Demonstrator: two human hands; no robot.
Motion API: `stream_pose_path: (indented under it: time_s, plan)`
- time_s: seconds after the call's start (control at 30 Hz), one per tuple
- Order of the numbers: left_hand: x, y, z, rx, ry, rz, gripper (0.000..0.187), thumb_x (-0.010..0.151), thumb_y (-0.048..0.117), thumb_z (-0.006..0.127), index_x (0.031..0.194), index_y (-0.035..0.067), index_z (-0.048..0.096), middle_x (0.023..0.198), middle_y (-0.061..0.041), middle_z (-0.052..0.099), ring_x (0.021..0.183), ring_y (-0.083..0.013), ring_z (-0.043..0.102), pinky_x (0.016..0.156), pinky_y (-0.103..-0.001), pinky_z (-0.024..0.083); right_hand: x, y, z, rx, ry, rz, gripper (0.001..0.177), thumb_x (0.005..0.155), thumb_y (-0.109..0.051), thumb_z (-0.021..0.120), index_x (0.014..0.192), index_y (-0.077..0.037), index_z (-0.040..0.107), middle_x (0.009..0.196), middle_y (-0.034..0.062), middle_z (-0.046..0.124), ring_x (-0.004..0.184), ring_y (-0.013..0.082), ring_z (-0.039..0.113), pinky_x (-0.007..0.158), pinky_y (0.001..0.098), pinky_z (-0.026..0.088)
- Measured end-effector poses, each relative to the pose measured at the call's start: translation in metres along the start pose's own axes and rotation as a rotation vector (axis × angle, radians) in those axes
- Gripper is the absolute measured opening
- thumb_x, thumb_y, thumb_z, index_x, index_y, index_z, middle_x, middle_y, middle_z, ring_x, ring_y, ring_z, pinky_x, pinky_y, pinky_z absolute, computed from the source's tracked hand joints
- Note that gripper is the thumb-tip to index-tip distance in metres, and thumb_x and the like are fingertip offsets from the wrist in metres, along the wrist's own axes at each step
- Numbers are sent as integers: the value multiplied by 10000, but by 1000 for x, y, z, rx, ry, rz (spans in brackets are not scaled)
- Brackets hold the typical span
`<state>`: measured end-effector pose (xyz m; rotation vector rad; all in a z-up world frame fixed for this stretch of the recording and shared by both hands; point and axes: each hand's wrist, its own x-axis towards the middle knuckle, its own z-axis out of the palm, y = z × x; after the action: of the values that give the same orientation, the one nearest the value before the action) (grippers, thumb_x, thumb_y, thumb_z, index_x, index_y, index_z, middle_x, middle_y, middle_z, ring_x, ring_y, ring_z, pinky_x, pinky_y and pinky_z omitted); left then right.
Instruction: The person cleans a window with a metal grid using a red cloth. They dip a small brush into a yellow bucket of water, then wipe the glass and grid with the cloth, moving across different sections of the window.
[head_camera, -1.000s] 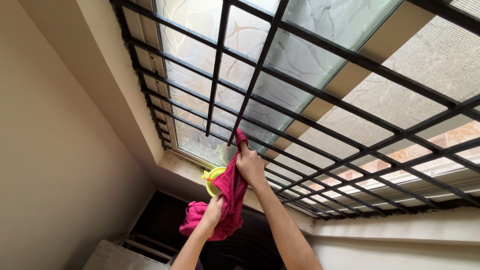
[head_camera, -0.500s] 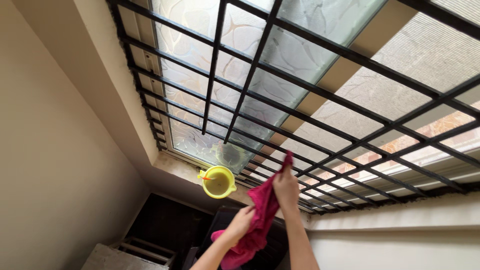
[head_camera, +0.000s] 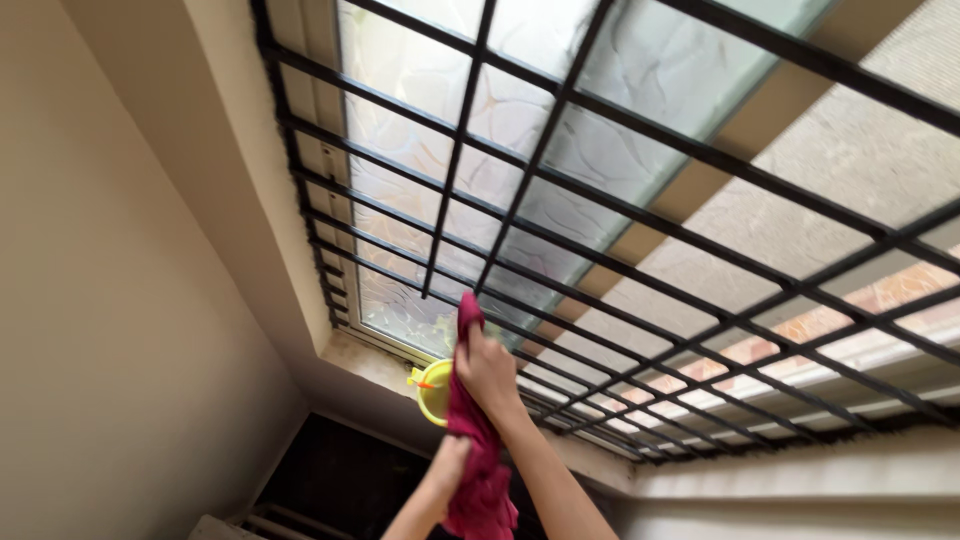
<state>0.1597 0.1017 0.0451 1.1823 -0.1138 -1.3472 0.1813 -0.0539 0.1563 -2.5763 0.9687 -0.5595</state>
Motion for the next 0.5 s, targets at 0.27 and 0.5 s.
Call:
stream_pose_path:
  time_s: [0.27,0.5]
  plan:
    - [-18,92,-24,-14,47,54,519,957,399,518,1317,49,650,1125,-97,734,1011,-185,695,887,-331,546,57,-5,56,-181,-6,50,339,911,-221,581,1129,39,575,688,227,692,625,446,707,578,557,579]
    - [-8,90,-36,-150,184,94,542,967,388,482,1411,88,565,1240,-61,715,1095,-169,687,954,-327,528,86,-12,81,-153,-102,-60,264,960,-205,546,1146,-19,568,722,226,697,650,453,701,589,580,569]
